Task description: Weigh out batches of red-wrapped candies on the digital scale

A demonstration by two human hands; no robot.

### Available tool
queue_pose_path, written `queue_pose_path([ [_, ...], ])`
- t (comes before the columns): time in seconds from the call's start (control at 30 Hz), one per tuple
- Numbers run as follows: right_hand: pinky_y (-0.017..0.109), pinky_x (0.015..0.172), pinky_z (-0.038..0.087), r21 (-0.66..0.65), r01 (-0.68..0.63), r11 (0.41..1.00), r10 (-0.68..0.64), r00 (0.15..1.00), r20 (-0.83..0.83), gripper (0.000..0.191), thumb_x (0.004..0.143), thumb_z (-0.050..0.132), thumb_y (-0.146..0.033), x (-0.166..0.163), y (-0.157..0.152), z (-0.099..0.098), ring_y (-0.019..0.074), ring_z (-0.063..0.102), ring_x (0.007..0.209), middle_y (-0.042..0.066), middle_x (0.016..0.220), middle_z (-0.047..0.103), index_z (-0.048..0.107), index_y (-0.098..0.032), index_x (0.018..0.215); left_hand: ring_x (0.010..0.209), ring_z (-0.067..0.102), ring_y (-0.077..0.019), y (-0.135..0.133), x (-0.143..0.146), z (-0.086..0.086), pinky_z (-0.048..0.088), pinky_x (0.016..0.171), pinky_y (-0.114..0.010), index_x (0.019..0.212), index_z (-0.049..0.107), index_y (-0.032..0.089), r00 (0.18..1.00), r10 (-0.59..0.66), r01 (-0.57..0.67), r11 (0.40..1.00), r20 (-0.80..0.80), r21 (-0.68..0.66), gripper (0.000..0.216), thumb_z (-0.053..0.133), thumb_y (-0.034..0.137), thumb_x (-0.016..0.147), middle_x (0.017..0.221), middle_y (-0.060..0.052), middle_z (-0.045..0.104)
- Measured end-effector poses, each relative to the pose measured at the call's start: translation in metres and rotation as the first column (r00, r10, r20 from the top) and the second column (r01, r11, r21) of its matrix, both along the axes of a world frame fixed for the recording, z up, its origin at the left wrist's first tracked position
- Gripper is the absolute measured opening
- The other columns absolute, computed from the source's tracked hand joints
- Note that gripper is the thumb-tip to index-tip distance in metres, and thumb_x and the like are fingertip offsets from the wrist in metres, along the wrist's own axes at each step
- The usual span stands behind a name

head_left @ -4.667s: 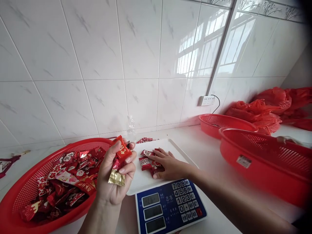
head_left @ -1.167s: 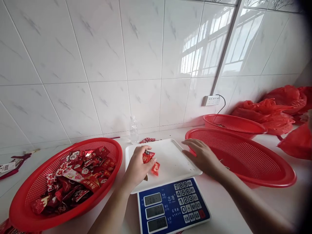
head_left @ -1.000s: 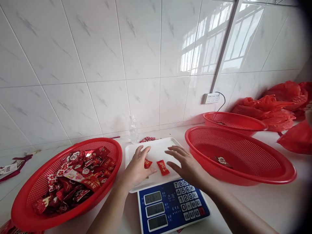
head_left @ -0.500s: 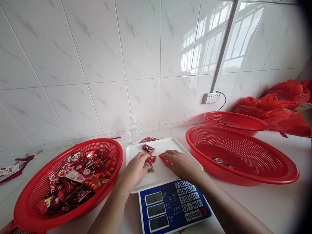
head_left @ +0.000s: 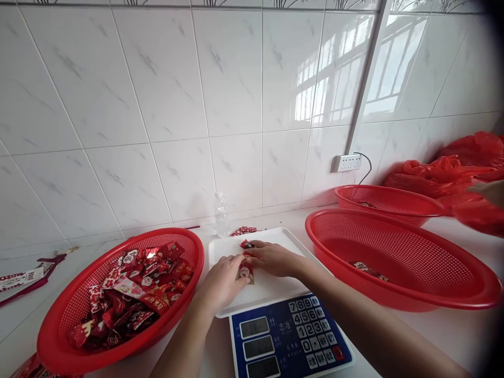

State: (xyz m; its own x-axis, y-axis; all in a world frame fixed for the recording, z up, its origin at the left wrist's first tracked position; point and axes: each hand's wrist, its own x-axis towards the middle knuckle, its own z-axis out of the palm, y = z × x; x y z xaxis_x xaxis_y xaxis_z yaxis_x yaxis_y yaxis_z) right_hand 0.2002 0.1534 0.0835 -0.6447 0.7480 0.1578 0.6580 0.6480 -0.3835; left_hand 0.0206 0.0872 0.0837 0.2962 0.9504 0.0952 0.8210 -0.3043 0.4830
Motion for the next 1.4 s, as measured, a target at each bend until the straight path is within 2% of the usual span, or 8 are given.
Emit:
queue_pose_path([
  [0.23, 0.041, 0.095, 0.045, 0.015, 0.169, 0.986, -0.165, 0.976, -0.14, 0.044, 0.094, 0.041, -0.041, 0.044, -0.029, -0.006, 0.0245, 0.055, 0.117, 0.009, 0.131, 0.058, 0.05, -0.025, 0.134, 0.112, 0.051, -0.0317, 0.003, 0.011, -0.005, 0.04, 0.091, -0.042, 0.12, 0.058, 0.017, 1.0, 0.012, -0.01, 0.998, -0.024, 0.066, 0.038, 0.056, 0.026, 0.083, 0.115, -0.014, 0.063],
  [0.47, 0.038, 0.088, 0.049, 0.051, 0.185, 0.981, -0.172, 0.966, -0.192, 0.032, 0.081, 0.056, -0.016, 0.052, -0.045, -0.018, 0.0231, 0.062, 0.102, 0.005, 0.11, 0.069, 0.067, -0.024, 0.109, 0.107, 0.055, -0.0292, -0.009, 0.026, -0.002, 0.042, 0.087, -0.039, 0.114, 0.061, 0.023, 0.997, -0.04, 0.039, 0.999, 0.07, 0.019, 0.031, 0.058, 0.03, 0.083, 0.11, -0.01, 0.064],
  [0.7, 0.042, 0.091, 0.05, 0.137, 0.299, 0.945, -0.242, 0.914, -0.326, 0.031, 0.09, 0.046, -0.033, 0.056, -0.046, -0.034, 0.026, 0.061, 0.109, 0.008, 0.12, 0.066, 0.064, -0.024, 0.114, 0.112, 0.055, -0.0266, -0.023, 0.027, 0.007, 0.041, 0.093, -0.038, 0.117, 0.061, 0.026, 0.986, -0.093, 0.088, 0.995, 0.14, 0.043, 0.032, 0.055, 0.032, 0.086, 0.119, -0.007, 0.063],
  [0.93, 0.033, 0.062, 0.059, 0.226, 0.404, 0.886, -0.219, 0.796, -0.564, 0.026, 0.091, 0.045, -0.043, 0.067, -0.051, -0.052, 0.0244, 0.069, 0.089, 0.004, 0.102, 0.072, 0.067, -0.032, 0.099, 0.083, 0.062, -0.0219, -0.011, -0.049, 0.045, 0.043, 0.071, -0.03, 0.088, 0.061, 0.024, 0.988, 0.15, -0.146, 0.984, -0.032, 0.105, 0.019, 0.042, 0.026, 0.088, 0.089, -0.003, 0.068],
  [1.0, 0.028, 0.049, 0.057, 0.227, 0.368, 0.901, -0.169, 0.782, -0.599, 0.024, 0.089, 0.049, -0.044, 0.066, -0.055, -0.05, 0.0236, 0.069, 0.086, 0.004, 0.099, 0.072, 0.067, -0.032, 0.098, 0.074, 0.06, -0.0203, -0.005, -0.083, 0.044, 0.041, 0.065, -0.028, 0.086, 0.06, 0.024, 0.947, 0.292, -0.297, 0.955, -0.136, -0.019, 0.019, 0.041, 0.025, 0.086, 0.081, -0.002, 0.066],
  [1.1, 0.023, 0.037, 0.053, 0.228, 0.308, 0.924, -0.103, 0.774, -0.625, 0.022, 0.086, 0.054, -0.044, 0.067, -0.061, -0.045, 0.0224, 0.07, 0.078, 0.004, 0.096, 0.073, 0.067, -0.033, 0.098, 0.08, 0.063, -0.0227, 0.001, -0.122, 0.03, 0.044, 0.066, -0.029, 0.087, 0.062, 0.021, 0.91, 0.345, -0.384, 0.911, -0.231, -0.152, 0.014, 0.053, 0.025, 0.076, 0.089, -0.005, 0.069],
  [1.23, 0.023, 0.035, 0.053, 0.264, 0.275, 0.925, -0.054, 0.78, -0.623, 0.02, 0.086, 0.054, -0.044, 0.068, -0.066, -0.039, 0.0221, 0.071, 0.073, 0.004, 0.093, 0.073, 0.067, -0.035, 0.098, 0.099, 0.063, -0.0323, 0.007, -0.137, 0.007, 0.048, 0.08, -0.038, 0.115, 0.062, 0.022, 0.913, 0.246, -0.355, 0.873, -0.325, -0.336, 0.053, 0.068, 0.027, 0.063, 0.117, -0.012, 0.067],
  [1.4, 0.023, 0.035, 0.053, 0.276, 0.296, 0.914, -0.056, 0.768, -0.638, 0.019, 0.086, 0.054, -0.043, 0.065, -0.067, -0.034, 0.0218, 0.071, 0.07, 0.004, 0.089, 0.074, 0.068, -0.033, 0.094, 0.137, 0.027, -0.0425, 0.021, -0.131, -0.013, 0.034, 0.101, -0.053, 0.144, 0.036, 0.023, 0.905, 0.185, -0.338, 0.859, -0.383, -0.385, 0.099, 0.075, 0.02, 0.052, 0.156, -0.017, 0.02],
])
